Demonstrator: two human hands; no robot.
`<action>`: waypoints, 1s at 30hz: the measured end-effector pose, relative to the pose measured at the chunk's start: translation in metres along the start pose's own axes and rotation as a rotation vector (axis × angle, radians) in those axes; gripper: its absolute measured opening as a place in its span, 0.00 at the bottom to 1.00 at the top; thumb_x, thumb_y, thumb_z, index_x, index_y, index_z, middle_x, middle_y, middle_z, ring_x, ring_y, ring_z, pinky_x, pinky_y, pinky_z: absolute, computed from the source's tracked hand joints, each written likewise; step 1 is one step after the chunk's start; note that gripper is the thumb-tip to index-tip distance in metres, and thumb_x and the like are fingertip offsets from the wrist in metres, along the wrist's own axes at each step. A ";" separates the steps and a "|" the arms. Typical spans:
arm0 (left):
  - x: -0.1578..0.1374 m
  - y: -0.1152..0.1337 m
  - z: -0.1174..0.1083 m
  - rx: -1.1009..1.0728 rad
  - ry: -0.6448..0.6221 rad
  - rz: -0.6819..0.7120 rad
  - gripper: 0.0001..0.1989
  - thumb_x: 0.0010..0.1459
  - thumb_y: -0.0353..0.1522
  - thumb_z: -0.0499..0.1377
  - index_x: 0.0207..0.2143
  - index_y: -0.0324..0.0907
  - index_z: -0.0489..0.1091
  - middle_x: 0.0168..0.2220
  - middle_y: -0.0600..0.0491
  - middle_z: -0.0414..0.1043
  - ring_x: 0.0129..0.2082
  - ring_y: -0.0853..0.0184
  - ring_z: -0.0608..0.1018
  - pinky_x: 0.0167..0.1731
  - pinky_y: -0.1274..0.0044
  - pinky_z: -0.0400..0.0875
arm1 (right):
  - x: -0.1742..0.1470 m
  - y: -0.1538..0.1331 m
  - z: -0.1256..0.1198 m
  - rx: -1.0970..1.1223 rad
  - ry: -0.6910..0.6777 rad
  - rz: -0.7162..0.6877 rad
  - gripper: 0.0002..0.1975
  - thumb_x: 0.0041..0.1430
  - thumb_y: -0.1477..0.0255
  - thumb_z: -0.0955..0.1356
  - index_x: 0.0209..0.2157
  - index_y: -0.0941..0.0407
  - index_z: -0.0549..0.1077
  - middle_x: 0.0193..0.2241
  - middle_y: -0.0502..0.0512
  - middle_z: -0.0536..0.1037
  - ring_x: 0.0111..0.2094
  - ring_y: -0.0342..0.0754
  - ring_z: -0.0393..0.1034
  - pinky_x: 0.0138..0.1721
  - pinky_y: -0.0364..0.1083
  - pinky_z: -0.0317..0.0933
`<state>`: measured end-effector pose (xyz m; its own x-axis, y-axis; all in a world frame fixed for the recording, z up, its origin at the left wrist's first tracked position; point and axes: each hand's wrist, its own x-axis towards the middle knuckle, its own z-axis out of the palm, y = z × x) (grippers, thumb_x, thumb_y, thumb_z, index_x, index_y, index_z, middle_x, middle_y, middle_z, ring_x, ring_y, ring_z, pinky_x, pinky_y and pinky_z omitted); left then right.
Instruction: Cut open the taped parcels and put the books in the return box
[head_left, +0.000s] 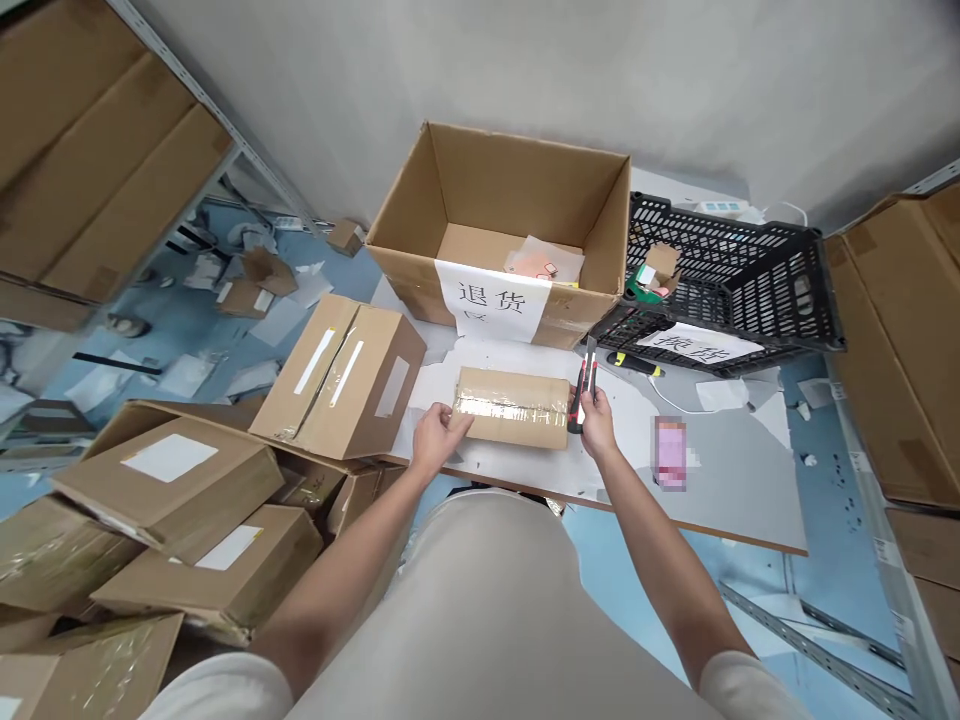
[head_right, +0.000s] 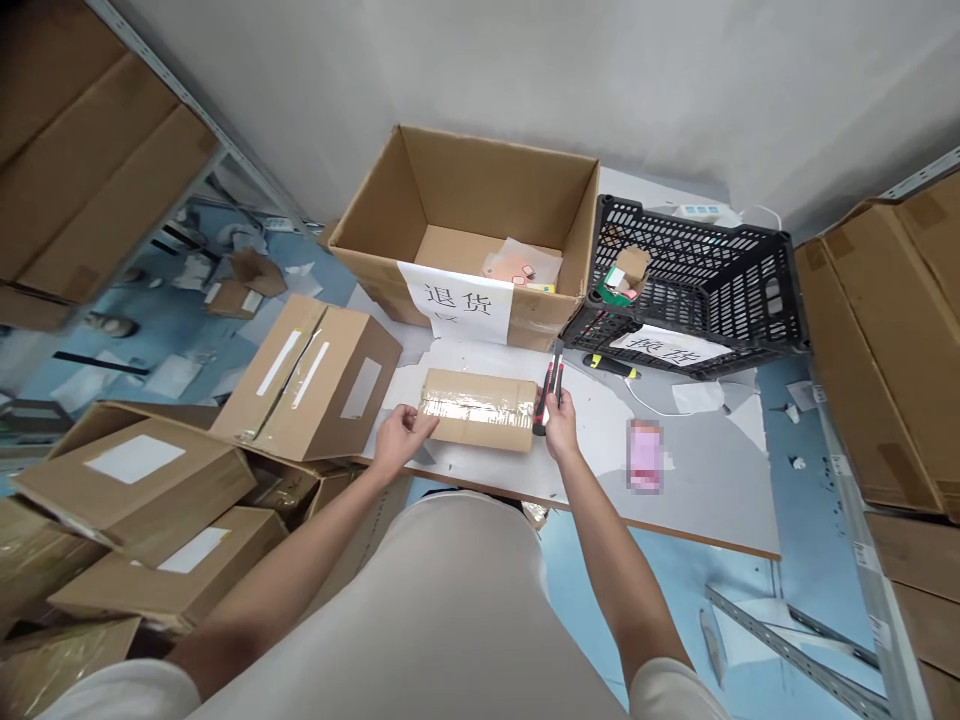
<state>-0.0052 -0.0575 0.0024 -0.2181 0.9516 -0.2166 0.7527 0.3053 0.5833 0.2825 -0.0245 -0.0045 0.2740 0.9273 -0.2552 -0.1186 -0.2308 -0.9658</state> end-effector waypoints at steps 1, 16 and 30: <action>-0.003 -0.001 0.002 -0.018 0.042 0.019 0.23 0.49 0.48 0.57 0.41 0.40 0.65 0.36 0.48 0.71 0.38 0.60 0.75 0.37 0.70 0.69 | 0.004 -0.002 -0.002 0.019 -0.037 0.011 0.21 0.54 0.54 0.63 0.45 0.52 0.66 0.38 0.55 0.76 0.35 0.47 0.71 0.38 0.49 0.66; 0.040 0.058 0.005 0.491 -0.277 0.669 0.67 0.25 0.59 0.63 0.64 0.39 0.43 0.66 0.36 0.37 0.63 0.39 0.41 0.56 0.49 0.34 | -0.061 0.003 -0.067 -0.147 -0.295 0.286 0.26 0.52 0.53 0.66 0.48 0.53 0.64 0.30 0.50 0.72 0.15 0.40 0.64 0.13 0.42 0.58; 0.029 0.056 0.005 0.491 -0.219 0.638 0.61 0.28 0.57 0.63 0.63 0.41 0.47 0.64 0.38 0.45 0.62 0.42 0.47 0.53 0.56 0.49 | -0.032 -0.024 -0.103 -0.413 -0.603 0.376 0.35 0.54 0.52 0.65 0.59 0.55 0.60 0.21 0.47 0.69 0.12 0.38 0.57 0.13 0.40 0.53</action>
<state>0.0334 -0.0129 0.0245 0.4297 0.8925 -0.1374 0.8870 -0.3887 0.2495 0.3743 -0.0791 0.0217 -0.2882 0.7381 -0.6101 0.2927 -0.5387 -0.7900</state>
